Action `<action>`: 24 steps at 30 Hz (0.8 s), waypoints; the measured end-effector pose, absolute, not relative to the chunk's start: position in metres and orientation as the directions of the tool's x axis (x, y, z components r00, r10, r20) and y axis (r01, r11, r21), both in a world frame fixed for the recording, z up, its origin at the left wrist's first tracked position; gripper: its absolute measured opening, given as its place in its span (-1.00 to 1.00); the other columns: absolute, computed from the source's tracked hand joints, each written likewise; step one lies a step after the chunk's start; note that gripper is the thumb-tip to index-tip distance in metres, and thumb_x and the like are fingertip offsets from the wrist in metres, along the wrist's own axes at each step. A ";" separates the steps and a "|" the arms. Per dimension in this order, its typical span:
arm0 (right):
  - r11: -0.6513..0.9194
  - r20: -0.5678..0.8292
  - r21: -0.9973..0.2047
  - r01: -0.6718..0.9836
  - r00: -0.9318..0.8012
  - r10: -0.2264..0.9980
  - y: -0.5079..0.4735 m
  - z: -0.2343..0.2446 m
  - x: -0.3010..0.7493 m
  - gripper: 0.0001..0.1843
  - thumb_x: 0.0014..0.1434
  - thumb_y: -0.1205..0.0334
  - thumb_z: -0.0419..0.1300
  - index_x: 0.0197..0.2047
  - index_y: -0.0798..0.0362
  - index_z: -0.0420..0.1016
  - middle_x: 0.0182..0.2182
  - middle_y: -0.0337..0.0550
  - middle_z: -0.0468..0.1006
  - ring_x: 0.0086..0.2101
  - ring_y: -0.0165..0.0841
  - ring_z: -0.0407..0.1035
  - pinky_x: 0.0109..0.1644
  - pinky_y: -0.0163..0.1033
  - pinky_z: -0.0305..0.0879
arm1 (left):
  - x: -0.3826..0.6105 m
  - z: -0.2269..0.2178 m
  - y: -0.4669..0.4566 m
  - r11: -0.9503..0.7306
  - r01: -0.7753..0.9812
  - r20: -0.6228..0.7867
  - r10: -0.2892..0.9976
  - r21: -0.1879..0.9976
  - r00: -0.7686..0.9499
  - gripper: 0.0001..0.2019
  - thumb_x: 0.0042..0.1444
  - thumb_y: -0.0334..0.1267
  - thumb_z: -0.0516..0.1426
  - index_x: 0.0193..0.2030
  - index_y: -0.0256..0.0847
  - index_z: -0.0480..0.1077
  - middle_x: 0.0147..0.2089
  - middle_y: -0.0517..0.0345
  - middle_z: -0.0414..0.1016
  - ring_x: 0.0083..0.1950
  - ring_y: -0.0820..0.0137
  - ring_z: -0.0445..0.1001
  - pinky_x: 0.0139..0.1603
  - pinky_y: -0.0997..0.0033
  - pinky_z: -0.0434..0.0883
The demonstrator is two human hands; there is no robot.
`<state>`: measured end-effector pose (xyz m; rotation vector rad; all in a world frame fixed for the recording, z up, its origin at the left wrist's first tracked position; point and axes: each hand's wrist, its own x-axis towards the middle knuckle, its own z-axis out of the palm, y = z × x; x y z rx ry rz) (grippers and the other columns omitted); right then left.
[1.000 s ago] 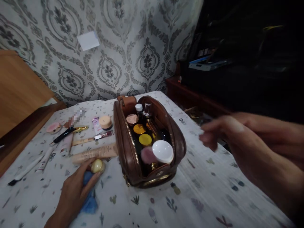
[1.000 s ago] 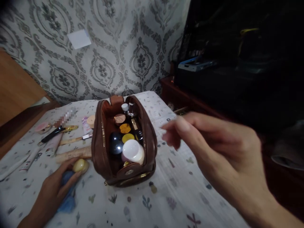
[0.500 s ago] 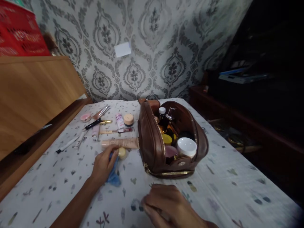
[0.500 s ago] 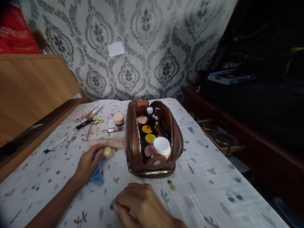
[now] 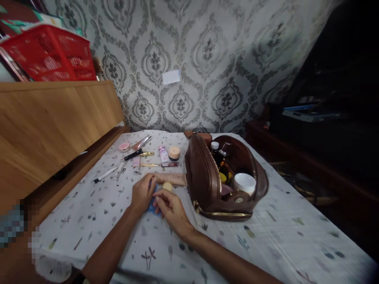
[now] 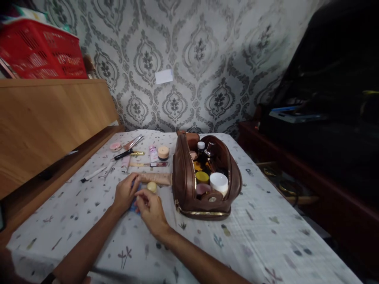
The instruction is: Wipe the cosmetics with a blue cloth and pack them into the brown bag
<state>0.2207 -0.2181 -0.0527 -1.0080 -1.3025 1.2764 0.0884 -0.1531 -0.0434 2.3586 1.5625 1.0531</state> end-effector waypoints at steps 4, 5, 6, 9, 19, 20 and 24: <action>0.154 0.153 -0.988 -0.009 -0.168 0.974 -0.220 -0.059 0.225 -0.71 0.15 0.07 0.07 -0.19 0.09 0.42 -0.50 -0.25 0.44 -0.55 -0.47 0.33 -0.45 -0.35 0.21 | 0.073 -0.043 -0.141 -0.388 0.818 0.548 0.829 0.426 0.108 -0.70 0.35 -0.17 -0.12 -0.14 -0.15 0.41 -0.18 0.10 0.55 -0.15 0.32 0.51 -0.11 0.39 0.36; 0.147 0.145 -0.989 -0.002 -0.181 0.973 -0.220 -0.060 0.227 -0.70 0.15 0.06 0.07 -0.18 0.09 0.43 -0.50 -0.25 0.44 -0.56 -0.47 0.33 -0.46 -0.36 0.20 | 0.070 -0.044 -0.138 -0.372 0.827 0.554 0.828 0.422 0.089 -0.69 0.35 -0.18 -0.12 -0.12 -0.15 0.42 -0.15 0.09 0.54 -0.12 0.32 0.50 -0.09 0.39 0.36; 0.141 0.139 -0.990 -0.003 -0.185 0.973 -0.220 -0.061 0.228 -0.69 0.15 0.04 0.07 -0.18 0.10 0.43 -0.50 -0.25 0.45 -0.56 -0.48 0.33 -0.48 -0.36 0.18 | 0.068 -0.044 -0.136 -0.353 0.837 0.549 0.832 0.418 0.077 -0.69 0.36 -0.17 -0.12 -0.10 -0.15 0.43 -0.12 0.08 0.52 -0.09 0.31 0.50 -0.07 0.38 0.37; 0.118 0.121 -0.993 -0.029 -0.189 0.974 -0.217 -0.061 0.230 -0.65 0.13 0.00 0.09 -0.19 0.10 0.42 -0.52 -0.26 0.45 -0.58 -0.49 0.31 -0.51 -0.37 0.14 | 0.065 -0.047 -0.131 -0.282 0.880 0.473 0.878 0.382 0.075 -0.67 0.36 -0.15 -0.10 -0.05 -0.13 0.47 -0.11 0.06 0.47 -0.11 0.29 0.49 -0.11 0.38 0.37; -0.048 -0.009 -0.984 -0.172 -0.220 0.975 -0.210 -0.056 0.234 -0.48 -0.02 -0.17 0.25 -0.21 0.12 0.43 -0.55 -0.26 0.46 -0.61 -0.49 0.28 -0.56 -0.38 0.11 | 0.067 -0.048 -0.132 -0.244 0.900 0.451 0.891 0.361 0.061 -0.75 0.33 -0.17 -0.04 -0.18 -0.13 0.45 -0.15 0.11 0.43 -0.16 0.33 0.47 -0.15 0.40 0.35; -0.059 -0.016 -0.981 -0.187 -0.224 0.974 -0.210 -0.055 0.235 -0.48 -0.04 -0.17 0.27 -0.21 0.12 0.43 -0.55 -0.26 0.47 -0.61 -0.49 0.28 -0.56 -0.38 0.10 | 0.067 -0.049 -0.131 -0.245 0.893 0.455 0.889 0.379 0.051 -0.75 0.33 -0.18 -0.03 -0.20 -0.13 0.45 -0.15 0.11 0.44 -0.15 0.33 0.47 -0.14 0.39 0.35; -0.095 -0.036 -0.964 -0.250 -0.233 0.972 -0.209 -0.054 0.238 -0.45 -0.09 -0.19 0.34 -0.23 0.10 0.43 -0.55 -0.25 0.48 -0.61 -0.49 0.30 -0.57 -0.38 0.10 | 0.064 -0.051 -0.127 -0.227 0.872 0.454 0.891 0.433 0.007 -0.79 0.31 -0.19 -0.02 -0.22 -0.14 0.42 -0.16 0.11 0.50 -0.11 0.33 0.48 -0.07 0.38 0.35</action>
